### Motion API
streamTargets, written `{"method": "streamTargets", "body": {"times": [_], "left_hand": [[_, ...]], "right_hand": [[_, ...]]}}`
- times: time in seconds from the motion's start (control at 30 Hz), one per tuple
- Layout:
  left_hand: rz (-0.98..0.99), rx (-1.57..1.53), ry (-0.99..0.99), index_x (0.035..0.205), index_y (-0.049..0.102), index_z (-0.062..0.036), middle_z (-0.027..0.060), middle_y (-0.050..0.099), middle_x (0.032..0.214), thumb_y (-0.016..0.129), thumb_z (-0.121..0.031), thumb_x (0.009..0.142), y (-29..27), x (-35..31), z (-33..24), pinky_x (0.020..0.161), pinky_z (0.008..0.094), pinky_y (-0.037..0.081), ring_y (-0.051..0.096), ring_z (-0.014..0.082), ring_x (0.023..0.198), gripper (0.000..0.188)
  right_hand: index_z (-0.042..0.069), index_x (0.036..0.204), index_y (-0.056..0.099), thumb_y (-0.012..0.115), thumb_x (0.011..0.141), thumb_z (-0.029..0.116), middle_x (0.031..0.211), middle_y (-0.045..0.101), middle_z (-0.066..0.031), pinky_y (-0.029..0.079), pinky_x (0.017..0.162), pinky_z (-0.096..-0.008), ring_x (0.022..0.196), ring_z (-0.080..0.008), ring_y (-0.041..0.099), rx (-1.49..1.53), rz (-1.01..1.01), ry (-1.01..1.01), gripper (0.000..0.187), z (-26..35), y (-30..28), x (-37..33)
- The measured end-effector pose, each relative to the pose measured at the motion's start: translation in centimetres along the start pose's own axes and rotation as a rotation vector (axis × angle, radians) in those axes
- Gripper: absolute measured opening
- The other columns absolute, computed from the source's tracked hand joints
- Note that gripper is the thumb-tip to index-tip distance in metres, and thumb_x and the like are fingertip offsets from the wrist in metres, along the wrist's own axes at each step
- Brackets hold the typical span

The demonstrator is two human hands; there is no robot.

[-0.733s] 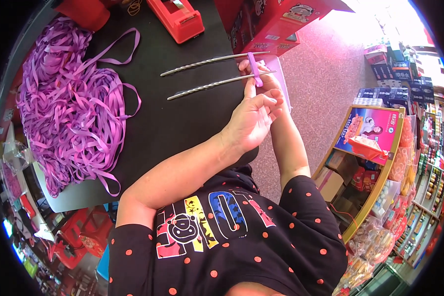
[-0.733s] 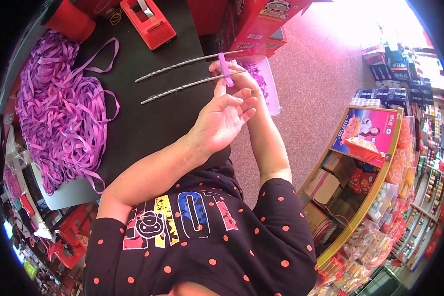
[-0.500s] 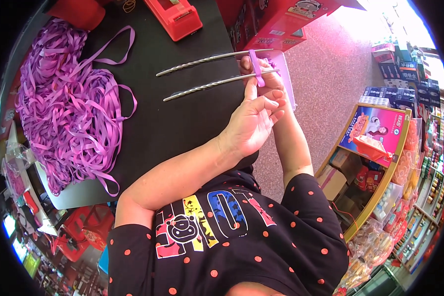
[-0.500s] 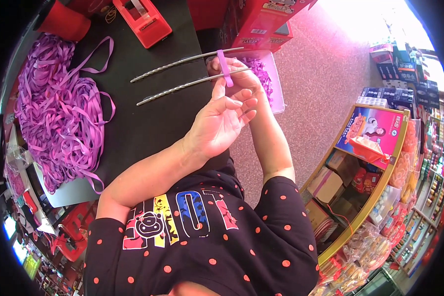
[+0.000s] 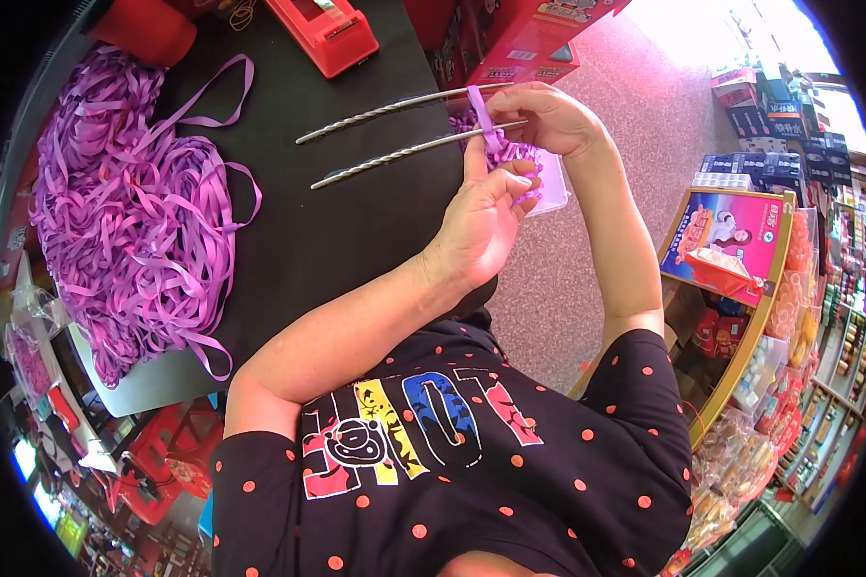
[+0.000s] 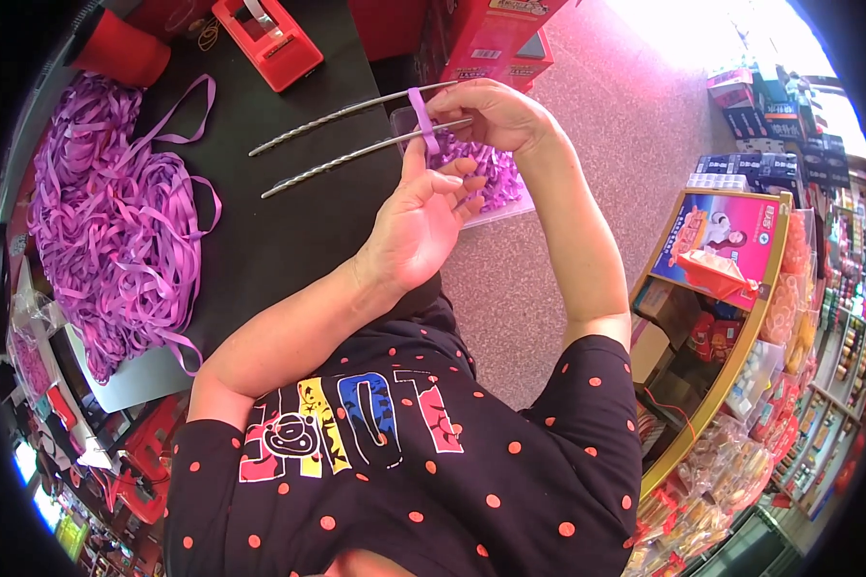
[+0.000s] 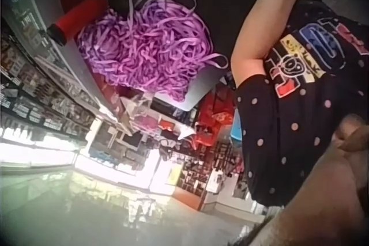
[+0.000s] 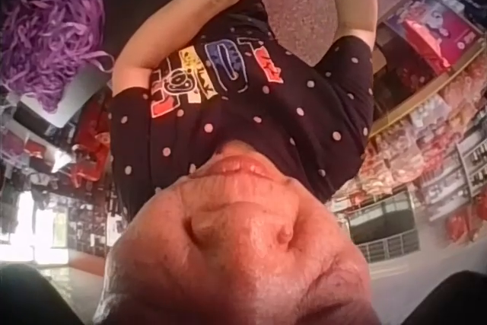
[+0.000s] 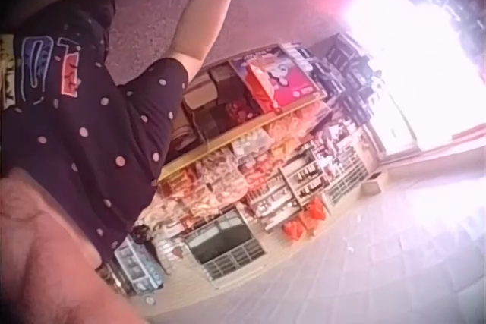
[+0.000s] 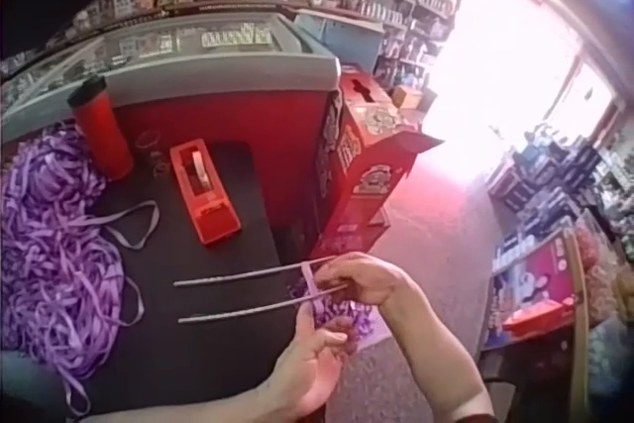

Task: The recorder uses a two-pronged metal tool to wrap purple ribbon into structured loops, securing them with adhesive tape from a dispenser.

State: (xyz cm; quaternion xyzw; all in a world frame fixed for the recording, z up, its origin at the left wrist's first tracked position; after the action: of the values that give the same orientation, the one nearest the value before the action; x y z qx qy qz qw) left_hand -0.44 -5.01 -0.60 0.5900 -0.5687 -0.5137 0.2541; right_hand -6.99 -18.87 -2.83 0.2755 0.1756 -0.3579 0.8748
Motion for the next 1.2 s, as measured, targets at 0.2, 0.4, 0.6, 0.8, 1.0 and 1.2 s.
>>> {"method": "streamTargets", "body": {"times": [0.2,0.4,0.6,0.8,1.0,1.2], "left_hand": [[0.02,-0.066,0.011,0.137,0.025,-0.0268,0.0051,0.05,0.111,0.048,-0.001,0.077,0.0,0.2,0.3,0.094,0.0395,0.034,0.047,0.0211,0.105,0.07],[0.026,-0.067,0.016,0.137,0.025,-0.0283,0.0042,0.046,0.112,0.049,-0.001,0.073,0.0,0.3,0.2,0.091,0.0385,0.033,0.045,0.0199,0.102,0.074],[0.04,-0.072,-0.005,0.134,0.027,-0.027,0.0037,0.043,0.111,0.051,-0.004,0.072,0.3,-0.1,0.0,0.089,0.0377,0.032,0.044,0.0189,0.1,0.07],[0.041,-0.077,-0.021,0.132,0.029,-0.0259,0.0041,0.048,0.11,0.051,-0.006,0.075,-0.1,0.1,-0.1,0.091,0.0377,0.035,0.047,0.0193,0.101,0.065],[0.039,-0.156,-0.05,0.131,0.032,-0.0253,0.0054,0.053,0.107,0.052,-0.007,0.077,-0.3,0.2,0.2,0.092,0.0384,0.038,0.05,0.0209,0.101,0.061],[0.039,-0.18,-0.067,0.129,0.035,-0.0252,0.0046,0.053,0.104,0.054,-0.01,0.076,-0.2,0.0,0.0,0.091,0.0378,0.039,0.051,0.0206,0.101,0.059]], "right_hand": [[-0.004,0.09,0.067,0.055,0.085,0.013,0.066,0.05,0.0028,0.034,0.055,-0.0206,0.058,-0.0065,0.041,0.032,-0.018,-0.014,0.022,0.8,0.5,-1.3],[0.001,0.087,0.067,0.059,0.084,0.019,0.067,0.051,0.0036,0.031,0.053,-0.019,0.059,-0.0046,0.041,-0.336,-0.174,-0.177,0.021,2.6,0.7,-3.1],[0.005,0.086,0.067,0.065,0.083,0.02,0.068,0.052,0.0051,0.032,0.053,-0.0183,0.057,-0.004,0.039,-0.238,-0.285,-0.091,0.016,1.6,0.1,-2.9],[0.002,0.095,0.065,0.066,0.085,0.019,0.08,0.064,-0.0028,0.045,0.062,-0.0229,0.067,-0.0088,0.056,-0.171,-0.178,-0.062,0.02,0.0,-0.7,-1.0],[-0.001,0.101,0.064,0.065,0.084,0.014,0.091,0.067,-0.0097,0.052,0.075,-0.0309,0.079,-0.0187,0.064,-0.02,0.019,0.025,0.022,-2.4,-0.8,1.8],[-0.002,0.098,0.061,0.067,0.082,0.014,0.086,0.065,-0.0077,0.052,0.069,-0.029,0.074,-0.0168,0.063,0.163,0.321,-0.066,0.024,-3.1,0.6,3.1]]}}
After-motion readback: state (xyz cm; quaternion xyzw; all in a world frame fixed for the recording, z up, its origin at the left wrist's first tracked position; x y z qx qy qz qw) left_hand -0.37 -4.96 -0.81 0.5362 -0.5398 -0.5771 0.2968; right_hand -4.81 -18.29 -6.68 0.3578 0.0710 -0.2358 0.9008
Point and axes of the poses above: each hand's wrist, its own x-axis towards the middle knuckle, its own y-axis out of the palm, z = x × y, the point moved 5 cm from there along x, towards the middle knuckle
